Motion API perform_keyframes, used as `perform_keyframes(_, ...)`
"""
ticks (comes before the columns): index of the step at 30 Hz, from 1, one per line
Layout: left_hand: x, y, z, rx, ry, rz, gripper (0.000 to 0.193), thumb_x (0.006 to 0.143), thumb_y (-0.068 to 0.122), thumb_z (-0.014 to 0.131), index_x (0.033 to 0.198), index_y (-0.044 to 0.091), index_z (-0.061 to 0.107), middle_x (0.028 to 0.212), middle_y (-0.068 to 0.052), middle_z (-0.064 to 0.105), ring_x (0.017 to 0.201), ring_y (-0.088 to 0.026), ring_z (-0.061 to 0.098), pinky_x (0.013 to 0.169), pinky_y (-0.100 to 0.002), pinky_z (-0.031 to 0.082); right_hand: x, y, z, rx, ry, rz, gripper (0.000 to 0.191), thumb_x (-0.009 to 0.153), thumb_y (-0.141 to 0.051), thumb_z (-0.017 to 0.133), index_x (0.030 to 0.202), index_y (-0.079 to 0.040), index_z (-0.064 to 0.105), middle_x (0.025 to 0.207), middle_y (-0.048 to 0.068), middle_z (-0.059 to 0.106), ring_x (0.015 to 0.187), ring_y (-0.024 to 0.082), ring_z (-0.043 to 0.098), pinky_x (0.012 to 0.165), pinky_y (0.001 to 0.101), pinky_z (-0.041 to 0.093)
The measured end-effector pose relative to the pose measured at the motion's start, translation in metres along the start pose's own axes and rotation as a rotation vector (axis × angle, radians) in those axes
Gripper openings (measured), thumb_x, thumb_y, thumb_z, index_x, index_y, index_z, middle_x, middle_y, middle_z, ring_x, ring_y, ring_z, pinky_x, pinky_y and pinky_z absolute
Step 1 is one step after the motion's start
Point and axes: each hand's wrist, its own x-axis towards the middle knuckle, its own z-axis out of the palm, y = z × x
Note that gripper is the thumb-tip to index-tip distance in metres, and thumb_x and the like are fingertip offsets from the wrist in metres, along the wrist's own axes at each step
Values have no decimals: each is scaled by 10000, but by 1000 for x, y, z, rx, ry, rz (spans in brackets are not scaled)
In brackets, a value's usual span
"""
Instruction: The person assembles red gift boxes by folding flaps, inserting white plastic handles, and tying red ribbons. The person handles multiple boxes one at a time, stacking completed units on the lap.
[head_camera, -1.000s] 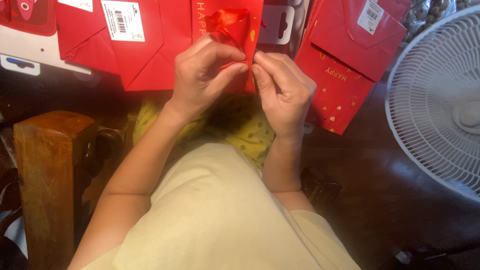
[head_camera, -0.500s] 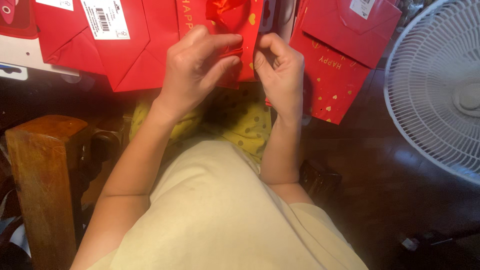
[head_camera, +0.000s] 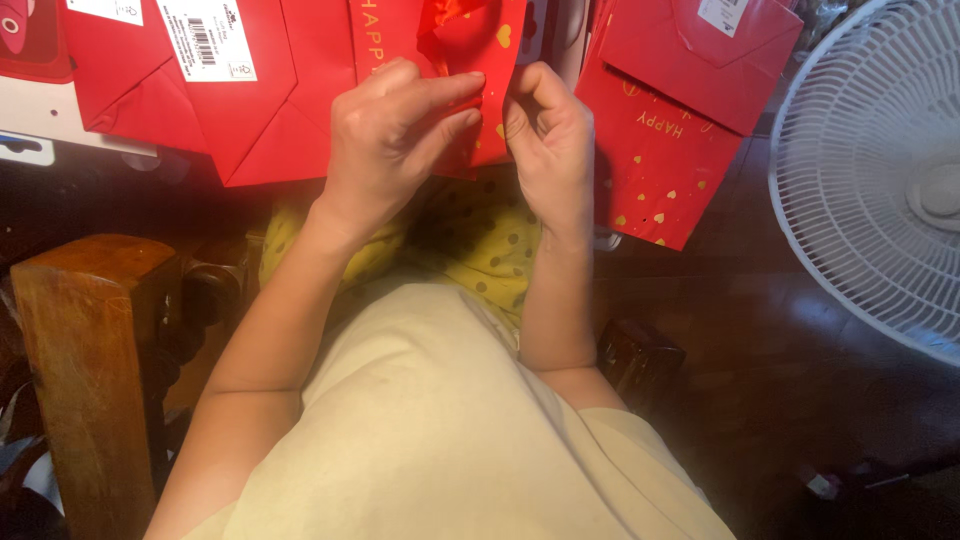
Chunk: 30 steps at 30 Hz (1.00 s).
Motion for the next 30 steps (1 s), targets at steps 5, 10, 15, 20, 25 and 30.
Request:
perform_keyframes(5,1,0,2,-15,3,-15,316,930,56,889,1215,67,752,795,-101,562,735,-241,561,669,-364,459,-1,2,0,16,15,-11,78,1137,-69,608,1163,-3,640,1048,-42,646,923,20,562,845,187,466)
perform_keyframes(10,1,0,3,-6,26,7,293,925,57,892,1185,58,756,813,-107,639,755,-249,606,692,-367,491,-3,-2,-4,-1,23,46,89,1117,-72,625,1159,0,656,991,-59,635,854,4,528,759,184,423)
perform_keyframes(15,1,0,6,-17,60,-24,226,929,41,885,1125,72,776,832,-101,688,733,-229,635,679,-347,508,-3,1,-5,20,49,75,108,1096,-85,627,1159,-3,655,973,-57,650,829,9,524,710,191,407)
perform_keyframes(20,0,6,4,-80,102,-49,190,963,21,861,1123,61,767,918,-81,732,748,-181,629,690,-311,498,-6,10,-8,-79,145,1,179,1178,-116,584,1114,23,676,933,-51,622,848,20,515,765,196,431)
perform_keyframes(25,0,18,-20,83,277,-84,308,974,81,858,1234,84,692,1164,-91,550,1110,-240,511,972,-369,433,-9,3,-4,-71,201,49,165,1109,-140,620,1160,4,682,894,-64,614,779,2,481,692,173,380)
perform_keyframes(30,19,32,-37,464,280,140,400,988,121,872,1325,94,659,1331,-106,492,1275,-315,424,1078,-430,348,-12,-20,16,-157,239,-30,100,1070,-80,704,1125,-9,660,986,-15,676,873,67,574,806,246,474)
